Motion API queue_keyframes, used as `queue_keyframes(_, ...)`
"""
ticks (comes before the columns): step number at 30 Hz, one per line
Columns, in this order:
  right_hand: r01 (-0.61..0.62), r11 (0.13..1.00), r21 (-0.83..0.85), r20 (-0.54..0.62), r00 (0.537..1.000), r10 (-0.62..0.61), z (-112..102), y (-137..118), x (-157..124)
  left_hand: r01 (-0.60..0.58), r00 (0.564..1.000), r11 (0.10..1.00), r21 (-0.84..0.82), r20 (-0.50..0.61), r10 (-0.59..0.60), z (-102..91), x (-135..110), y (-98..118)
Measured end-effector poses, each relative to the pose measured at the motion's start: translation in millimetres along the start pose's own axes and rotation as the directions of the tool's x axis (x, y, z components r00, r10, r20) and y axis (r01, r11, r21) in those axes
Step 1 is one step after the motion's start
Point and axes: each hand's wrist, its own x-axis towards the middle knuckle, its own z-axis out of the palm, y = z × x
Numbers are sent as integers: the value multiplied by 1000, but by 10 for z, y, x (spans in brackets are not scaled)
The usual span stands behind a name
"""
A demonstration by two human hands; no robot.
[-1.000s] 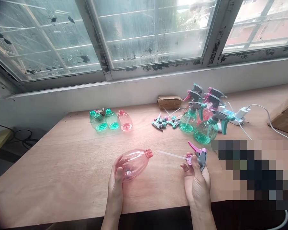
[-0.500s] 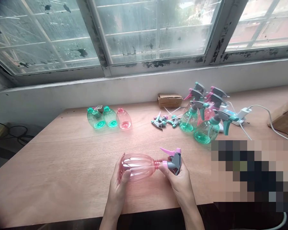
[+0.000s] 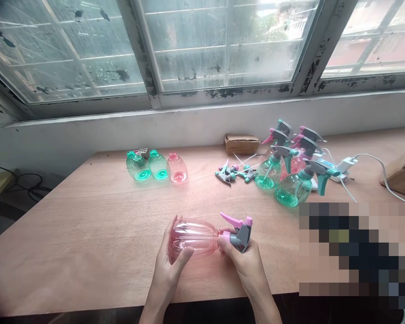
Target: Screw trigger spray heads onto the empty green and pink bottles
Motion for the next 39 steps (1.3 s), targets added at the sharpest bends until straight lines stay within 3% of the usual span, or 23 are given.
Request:
queue_keyframes(6,-45,999,10,-16,999,45,140,-70,-64,-5,999,1000,11,-47,5,7,28,21)
queue_keyframes(11,8,999,51,-89,996,-3,206,-138,-87,-45,999,998,35,-4,45,-12,53,-102)
queue_keyframes(16,35,999,-4,-49,998,-35,205,-106,-89,-77,997,996,48,-21,78,22,46,-174)
queue_keyframes(21,51,995,-88,-11,999,-52,133,-11,-69,28,996,999,-38,-82,-31,13,57,-61)
queue_keyframes(27,62,993,-100,48,997,-58,127,-26,-110,13,980,1000,14,-198,-10,72,58,74)
queue_keyframes(32,18,996,-84,75,997,-12,172,-85,-144,-16,994,999,-51,-113,10,28,35,75)
queue_keyframes(36,31,996,-87,78,997,-24,188,-112,-133,36,999,987,-154,-14,-39,-43,32,36)
queue_keyframes(39,42,998,-53,30,999,-40,190,-110,-133,41,996,973,-225,-73,-59,-36,34,2)
